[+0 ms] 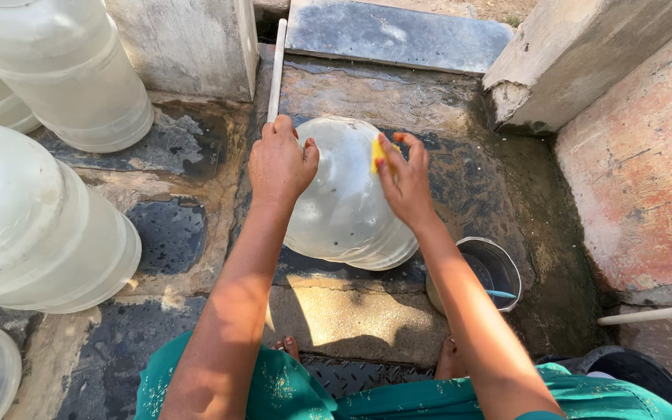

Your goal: The person cleans a large plastic water jug by scrubbing the neck area with a brush and wiping the exterior body with a yellow sponge while using water from a small bucket.

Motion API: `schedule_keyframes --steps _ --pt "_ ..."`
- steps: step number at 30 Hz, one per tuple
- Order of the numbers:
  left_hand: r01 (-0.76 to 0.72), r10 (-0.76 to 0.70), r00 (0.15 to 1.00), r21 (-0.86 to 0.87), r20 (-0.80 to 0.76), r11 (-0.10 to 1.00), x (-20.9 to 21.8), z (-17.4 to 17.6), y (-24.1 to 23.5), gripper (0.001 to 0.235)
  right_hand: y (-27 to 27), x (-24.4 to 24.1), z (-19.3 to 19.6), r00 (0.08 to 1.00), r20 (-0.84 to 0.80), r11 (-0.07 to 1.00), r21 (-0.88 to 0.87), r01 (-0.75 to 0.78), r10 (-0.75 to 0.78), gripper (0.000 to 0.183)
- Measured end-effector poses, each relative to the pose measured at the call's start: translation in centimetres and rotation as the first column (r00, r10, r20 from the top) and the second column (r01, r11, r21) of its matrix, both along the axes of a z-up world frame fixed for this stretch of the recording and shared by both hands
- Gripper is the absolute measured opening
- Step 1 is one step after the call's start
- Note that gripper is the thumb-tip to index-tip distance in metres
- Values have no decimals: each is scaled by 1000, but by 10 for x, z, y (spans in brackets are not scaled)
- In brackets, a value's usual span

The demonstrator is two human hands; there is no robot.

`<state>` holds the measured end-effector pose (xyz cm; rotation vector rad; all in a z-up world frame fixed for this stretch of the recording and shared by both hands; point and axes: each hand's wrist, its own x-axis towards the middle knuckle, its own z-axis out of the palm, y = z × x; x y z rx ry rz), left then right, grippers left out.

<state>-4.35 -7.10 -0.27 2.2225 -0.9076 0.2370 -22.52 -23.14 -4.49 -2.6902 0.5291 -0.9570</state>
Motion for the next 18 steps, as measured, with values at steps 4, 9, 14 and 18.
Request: schedule_keyframes --steps 4,9,14,18 --pt "-61 61 998 -2 -30 998 2 4 2 31 23 16 4 995 15 994 -41 102 -102 47" --pt "-65 64 998 -14 -11 998 4 -1 8 31 135 16 -33 864 -466 897 -276 -345 189 55" --pt "-36 36 999 -13 1 999 11 -3 13 33 135 8 -58 913 -291 859 -344 -379 286 55" --pt "-82 83 996 -20 28 996 16 -11 21 33 79 -20 -77 992 -34 964 -233 -125 120 56"
